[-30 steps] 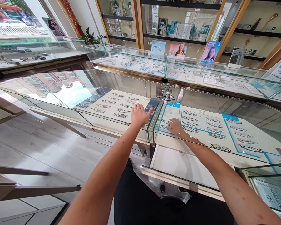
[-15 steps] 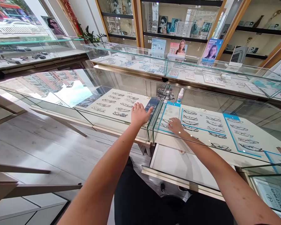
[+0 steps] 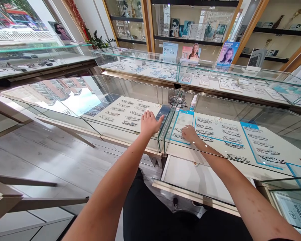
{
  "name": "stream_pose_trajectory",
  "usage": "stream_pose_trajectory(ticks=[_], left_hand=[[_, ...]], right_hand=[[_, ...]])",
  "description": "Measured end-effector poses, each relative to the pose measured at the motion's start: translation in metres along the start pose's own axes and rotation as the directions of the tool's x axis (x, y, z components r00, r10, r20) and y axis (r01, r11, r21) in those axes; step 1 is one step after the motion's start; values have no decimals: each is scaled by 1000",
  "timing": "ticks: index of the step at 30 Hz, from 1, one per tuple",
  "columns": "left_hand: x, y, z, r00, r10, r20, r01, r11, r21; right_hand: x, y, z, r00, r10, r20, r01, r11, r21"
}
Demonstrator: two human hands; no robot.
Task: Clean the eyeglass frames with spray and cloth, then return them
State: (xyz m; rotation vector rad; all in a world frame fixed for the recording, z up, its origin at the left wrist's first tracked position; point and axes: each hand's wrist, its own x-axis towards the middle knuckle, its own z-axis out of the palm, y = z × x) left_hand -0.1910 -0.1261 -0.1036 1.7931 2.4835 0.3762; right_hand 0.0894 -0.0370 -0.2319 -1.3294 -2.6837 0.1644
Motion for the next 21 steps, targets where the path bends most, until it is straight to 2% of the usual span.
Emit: stream_pose_trajectory(ticks=[5, 9, 12, 14, 18, 21], left_hand=[[1, -1, 2, 1000, -1, -18, 1, 1000, 11], [2, -1, 2, 1000, -4, -18, 4, 1000, 13], [1, 0, 2, 1000, -10, -21, 10, 1000, 11], [1, 0, 2, 1000, -10, -20, 10, 1000, 12], [1, 0, 1, 1000, -4, -21, 5, 1000, 15], [0, 1, 1, 1000, -3, -22, 3, 1000, 15]], right_hand=[[-2, -1, -5, 1000, -13, 9, 13, 999, -36], [-5, -8, -22, 999, -40, 6, 40, 997, -68], [-14, -25, -36, 994, -102, 23, 104, 990, -90], [-27, -46, -42, 983, -171, 74, 177, 979, -96], [-74, -103, -52, 911, -332, 245, 352, 935, -42], [-114, -146, -75, 792, -479, 379, 503, 863, 38]])
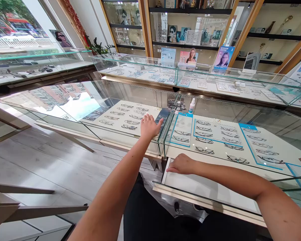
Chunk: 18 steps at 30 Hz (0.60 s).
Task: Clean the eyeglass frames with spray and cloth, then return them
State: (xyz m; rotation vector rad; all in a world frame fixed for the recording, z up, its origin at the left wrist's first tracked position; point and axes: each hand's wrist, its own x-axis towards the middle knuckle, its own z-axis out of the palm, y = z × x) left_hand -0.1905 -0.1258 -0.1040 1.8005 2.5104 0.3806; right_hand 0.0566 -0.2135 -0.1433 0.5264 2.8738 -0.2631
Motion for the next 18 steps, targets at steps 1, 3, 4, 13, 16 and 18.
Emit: stream_pose_trajectory(ticks=[1, 3, 4, 13, 16, 18], left_hand=[[0, 0, 0, 1000, -1, 2, 1, 1000, -2], [-1, 1, 0, 1000, -2, 6, 2, 1000, -6], [-1, 1, 0, 1000, -2, 8, 2, 1000, -8], [-4, 3, -3, 1000, -1, 10, 1, 1000, -25], [-5, 2, -4, 1000, -3, 15, 3, 1000, -26], [-6, 3, -4, 1000, -5, 15, 5, 1000, -23]], right_hand=[[-7, -15, -10, 999, -34, 16, 34, 999, 10], [-17, -34, -39, 998, -64, -17, 64, 998, 22], [-20, -37, -56, 997, -55, -53, 56, 998, 14], [43, 113, -173, 787, 444, -428, -541, 831, -132], [66, 158, -169, 806, 470, -360, -547, 823, -149], [78, 174, -162, 812, 474, -339, -545, 825, -152]])
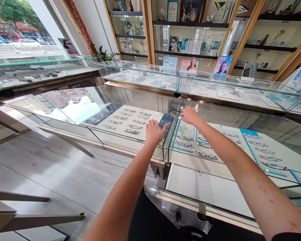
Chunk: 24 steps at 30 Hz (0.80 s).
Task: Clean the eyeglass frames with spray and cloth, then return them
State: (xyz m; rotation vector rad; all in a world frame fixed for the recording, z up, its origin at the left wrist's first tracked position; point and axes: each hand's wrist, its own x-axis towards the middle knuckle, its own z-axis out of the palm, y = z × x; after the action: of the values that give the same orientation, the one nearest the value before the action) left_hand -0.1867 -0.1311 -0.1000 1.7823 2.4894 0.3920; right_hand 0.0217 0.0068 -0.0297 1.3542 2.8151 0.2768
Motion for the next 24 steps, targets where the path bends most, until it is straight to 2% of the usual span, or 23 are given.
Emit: stream_pose_trajectory(ticks=[4, 8, 14, 19, 21, 24], left_hand=[[-2, 1, 1, 1000, 2, -8, -2, 1000, 1], [-2, 1, 1, 1000, 13, -13, -13, 1000, -18], [-1, 0, 1, 1000, 10, -17, -11, 1000, -29], [-4, 2, -2, 1000, 11, -7, -11, 1000, -26], [-5, 2, -4, 1000, 10, -15, -10, 1000, -22], [-4, 2, -3, 1000, 13, -17, -13, 1000, -19]], right_hand=[[19, -3, 19, 1000, 30, 7, -29, 1000, -10], [31, -9, 28, 997, 72, -27, -73, 997, -18], [18, -21, 18, 994, 65, -84, -64, 998, 7], [-32, -33, -13, 987, 35, -157, -24, 997, 67], [-66, -39, -28, 979, 19, -203, 5, 993, 118], [-134, -53, -46, 958, -37, -285, 139, 927, 347]])
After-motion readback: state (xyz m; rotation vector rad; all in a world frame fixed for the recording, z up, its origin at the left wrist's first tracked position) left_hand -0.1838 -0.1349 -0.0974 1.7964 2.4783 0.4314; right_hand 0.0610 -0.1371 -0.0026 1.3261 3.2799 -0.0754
